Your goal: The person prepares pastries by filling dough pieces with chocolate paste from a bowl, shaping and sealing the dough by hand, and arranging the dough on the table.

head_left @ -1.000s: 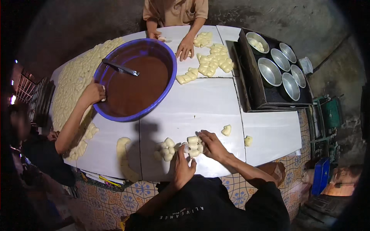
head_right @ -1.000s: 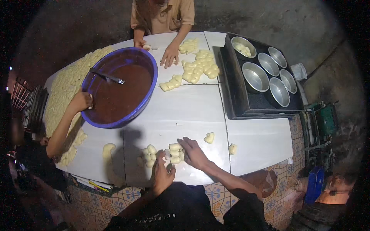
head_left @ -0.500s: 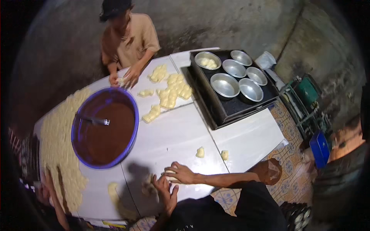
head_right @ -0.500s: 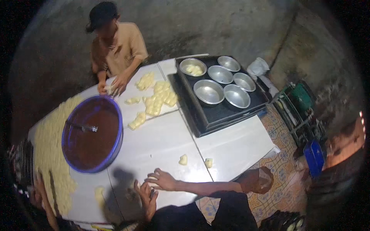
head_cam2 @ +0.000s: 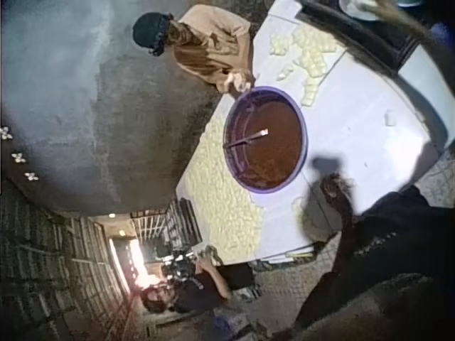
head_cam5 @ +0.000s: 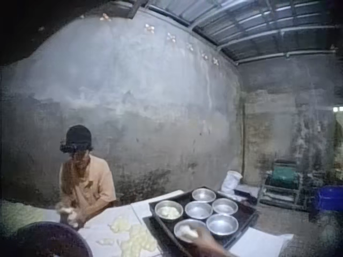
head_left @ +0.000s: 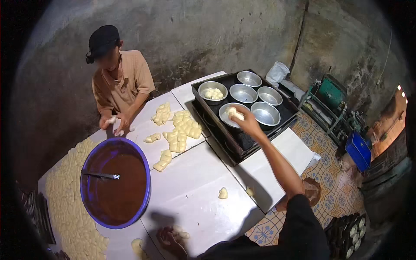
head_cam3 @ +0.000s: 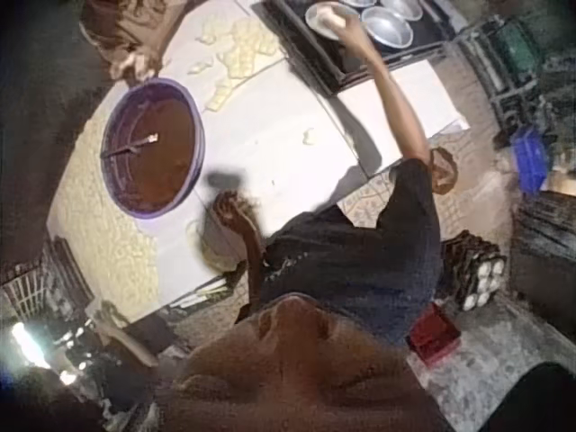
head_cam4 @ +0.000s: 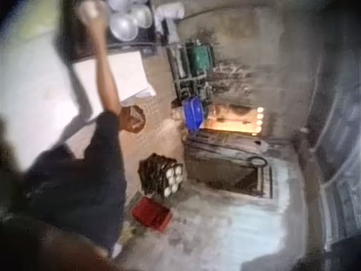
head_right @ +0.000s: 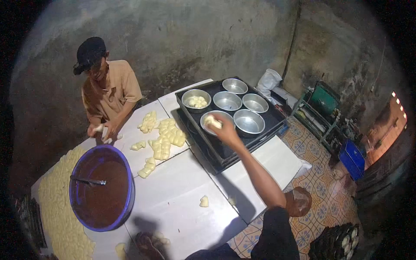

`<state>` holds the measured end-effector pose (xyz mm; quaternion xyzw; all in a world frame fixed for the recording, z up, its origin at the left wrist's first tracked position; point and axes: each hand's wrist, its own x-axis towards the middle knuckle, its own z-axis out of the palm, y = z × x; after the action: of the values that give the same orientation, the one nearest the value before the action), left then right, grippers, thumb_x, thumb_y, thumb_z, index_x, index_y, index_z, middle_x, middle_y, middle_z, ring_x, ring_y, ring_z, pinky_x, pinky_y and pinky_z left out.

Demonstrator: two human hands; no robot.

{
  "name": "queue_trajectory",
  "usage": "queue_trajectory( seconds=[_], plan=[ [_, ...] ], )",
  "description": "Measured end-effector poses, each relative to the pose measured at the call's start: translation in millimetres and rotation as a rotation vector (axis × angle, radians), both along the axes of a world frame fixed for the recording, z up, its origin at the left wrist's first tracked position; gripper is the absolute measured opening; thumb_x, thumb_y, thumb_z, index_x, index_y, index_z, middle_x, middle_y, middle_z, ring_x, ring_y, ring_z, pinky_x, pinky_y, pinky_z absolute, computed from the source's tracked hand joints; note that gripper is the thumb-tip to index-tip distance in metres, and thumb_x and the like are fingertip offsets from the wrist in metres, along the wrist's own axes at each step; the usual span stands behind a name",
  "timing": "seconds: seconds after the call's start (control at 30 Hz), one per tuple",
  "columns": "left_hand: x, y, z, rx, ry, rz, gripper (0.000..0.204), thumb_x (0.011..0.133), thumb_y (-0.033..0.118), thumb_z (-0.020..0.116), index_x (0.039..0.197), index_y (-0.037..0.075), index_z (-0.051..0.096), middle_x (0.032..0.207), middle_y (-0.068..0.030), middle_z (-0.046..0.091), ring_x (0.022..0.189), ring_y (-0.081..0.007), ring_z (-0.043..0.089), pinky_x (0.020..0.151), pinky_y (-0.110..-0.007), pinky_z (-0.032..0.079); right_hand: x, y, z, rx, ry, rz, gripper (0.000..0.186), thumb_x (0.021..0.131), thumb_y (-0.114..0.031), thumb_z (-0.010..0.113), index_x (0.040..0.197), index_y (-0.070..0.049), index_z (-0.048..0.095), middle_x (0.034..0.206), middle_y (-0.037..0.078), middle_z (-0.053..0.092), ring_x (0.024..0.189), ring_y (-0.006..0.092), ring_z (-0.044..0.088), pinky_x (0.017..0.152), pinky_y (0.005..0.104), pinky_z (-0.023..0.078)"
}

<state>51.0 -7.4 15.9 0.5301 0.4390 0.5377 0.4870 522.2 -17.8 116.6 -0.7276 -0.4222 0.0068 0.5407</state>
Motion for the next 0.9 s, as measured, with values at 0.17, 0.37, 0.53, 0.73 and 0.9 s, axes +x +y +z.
queue_trajectory(
  seconds=[0.17, 0.37, 0.53, 0.73, 0.9],
  plan=[
    [-27, 10, -60, 0.008, -0.083, -0.032, 0.029, 0.089, 0.019, 0.058, 0.111, -0.001, 0.055, 0.094, -0.0125, 0.062, 0.086, -0.0218, 0.059, 0.080, -0.035, 0.048, 74, 27, -34, -0.184, 0.424, -0.017, 0.084, 0.076, -0.057, 0.069, 0.133, 0.001, 0.048, 0.120, 0.022, 0.061, 0.107, 0.0293, 0.061, 0.089, 0.0369, 0.048],
    [-72, 0, -85, 0.157, 0.010, 0.021, 0.030, 0.092, 0.022, 0.064, 0.109, -0.002, 0.058, 0.095, -0.0149, 0.062, 0.086, -0.0220, 0.060, 0.077, -0.036, 0.051, -44, -21, -21, 0.122, -0.181, -0.343, 0.042, 0.084, -0.015, 0.063, 0.121, 0.003, 0.055, 0.129, 0.027, 0.051, 0.121, 0.0383, 0.050, 0.101, 0.0413, 0.040],
    [-50, -12, -58, -0.092, -0.053, 0.182, 0.011, 0.088, 0.007, 0.054, 0.090, 0.000, 0.061, 0.084, -0.0050, 0.059, 0.079, -0.0142, 0.056, 0.069, -0.029, 0.048, -203, -63, -96, -0.369, -0.130, 0.286, 0.034, 0.085, -0.014, 0.062, 0.116, 0.000, 0.057, 0.125, 0.023, 0.051, 0.112, 0.0420, 0.050, 0.096, 0.0475, 0.041],
    [-21, -13, -30, 0.211, 0.262, -0.402, 0.013, 0.090, 0.006, 0.055, 0.088, 0.001, 0.067, 0.095, -0.0104, 0.067, 0.092, -0.0221, 0.063, 0.086, -0.035, 0.049, -233, -83, -196, -0.339, 0.142, 0.123, 0.023, 0.078, -0.006, 0.066, 0.100, -0.001, 0.067, 0.112, 0.018, 0.054, 0.098, 0.0337, 0.055, 0.081, 0.0413, 0.049],
    [-3, -28, -10, -0.157, 0.030, -0.493, 0.035, 0.097, 0.008, 0.047, 0.130, -0.007, 0.049, 0.119, -0.0163, 0.058, 0.106, -0.0223, 0.058, 0.088, -0.036, 0.050, -305, -67, -101, -0.119, 0.605, 0.549, 0.030, 0.085, -0.010, 0.068, 0.112, 0.001, 0.066, 0.124, 0.010, 0.046, 0.106, 0.0207, 0.056, 0.086, 0.0290, 0.049]
  ],
)
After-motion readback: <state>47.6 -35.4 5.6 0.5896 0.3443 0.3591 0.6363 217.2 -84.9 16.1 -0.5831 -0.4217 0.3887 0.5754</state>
